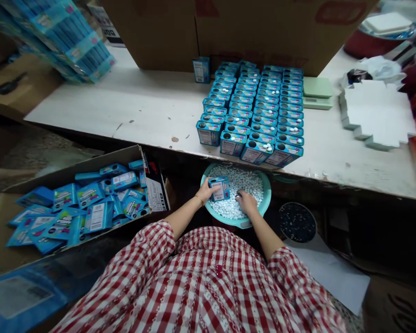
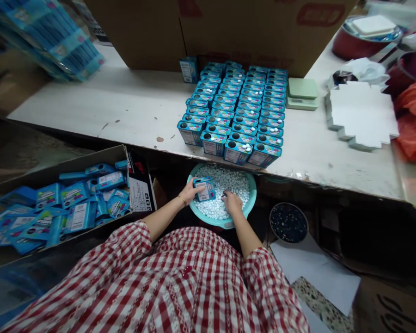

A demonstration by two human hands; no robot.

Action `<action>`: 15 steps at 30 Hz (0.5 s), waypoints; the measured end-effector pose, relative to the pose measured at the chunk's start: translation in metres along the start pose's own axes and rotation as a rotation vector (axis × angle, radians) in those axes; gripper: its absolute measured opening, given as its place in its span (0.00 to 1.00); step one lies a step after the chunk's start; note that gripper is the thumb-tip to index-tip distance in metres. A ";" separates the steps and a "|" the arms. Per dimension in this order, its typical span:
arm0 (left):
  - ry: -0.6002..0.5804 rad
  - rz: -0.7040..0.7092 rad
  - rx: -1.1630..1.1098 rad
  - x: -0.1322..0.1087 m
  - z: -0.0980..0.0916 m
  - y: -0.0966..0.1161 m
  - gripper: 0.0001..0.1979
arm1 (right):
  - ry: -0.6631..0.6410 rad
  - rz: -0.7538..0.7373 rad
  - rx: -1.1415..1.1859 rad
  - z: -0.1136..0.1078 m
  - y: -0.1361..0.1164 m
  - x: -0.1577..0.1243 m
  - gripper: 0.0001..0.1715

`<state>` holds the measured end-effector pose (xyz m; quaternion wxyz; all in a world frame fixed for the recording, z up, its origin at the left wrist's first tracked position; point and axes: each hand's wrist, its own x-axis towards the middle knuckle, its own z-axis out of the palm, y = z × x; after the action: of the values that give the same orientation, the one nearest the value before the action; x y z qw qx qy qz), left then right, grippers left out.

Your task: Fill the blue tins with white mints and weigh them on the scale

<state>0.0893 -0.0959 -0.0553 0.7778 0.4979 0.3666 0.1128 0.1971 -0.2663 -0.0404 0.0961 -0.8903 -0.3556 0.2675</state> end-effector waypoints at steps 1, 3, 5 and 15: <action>-0.025 -0.010 -0.012 -0.002 0.001 0.001 0.31 | 0.019 -0.003 0.098 0.005 0.002 0.003 0.19; -0.076 0.010 -0.014 -0.008 -0.001 0.007 0.31 | 0.039 -0.032 0.240 0.008 0.010 0.007 0.19; -0.108 0.074 0.012 -0.016 -0.008 0.015 0.29 | 0.043 -0.069 0.301 0.006 0.020 0.008 0.19; -0.034 0.417 0.622 -0.029 -0.015 0.046 0.21 | 0.106 -0.257 0.370 -0.081 0.022 -0.017 0.20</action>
<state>0.0671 -0.0788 -0.0065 0.5557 0.7761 0.2611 0.1439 0.2439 -0.2928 0.0265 0.3094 -0.8178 -0.4055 0.2665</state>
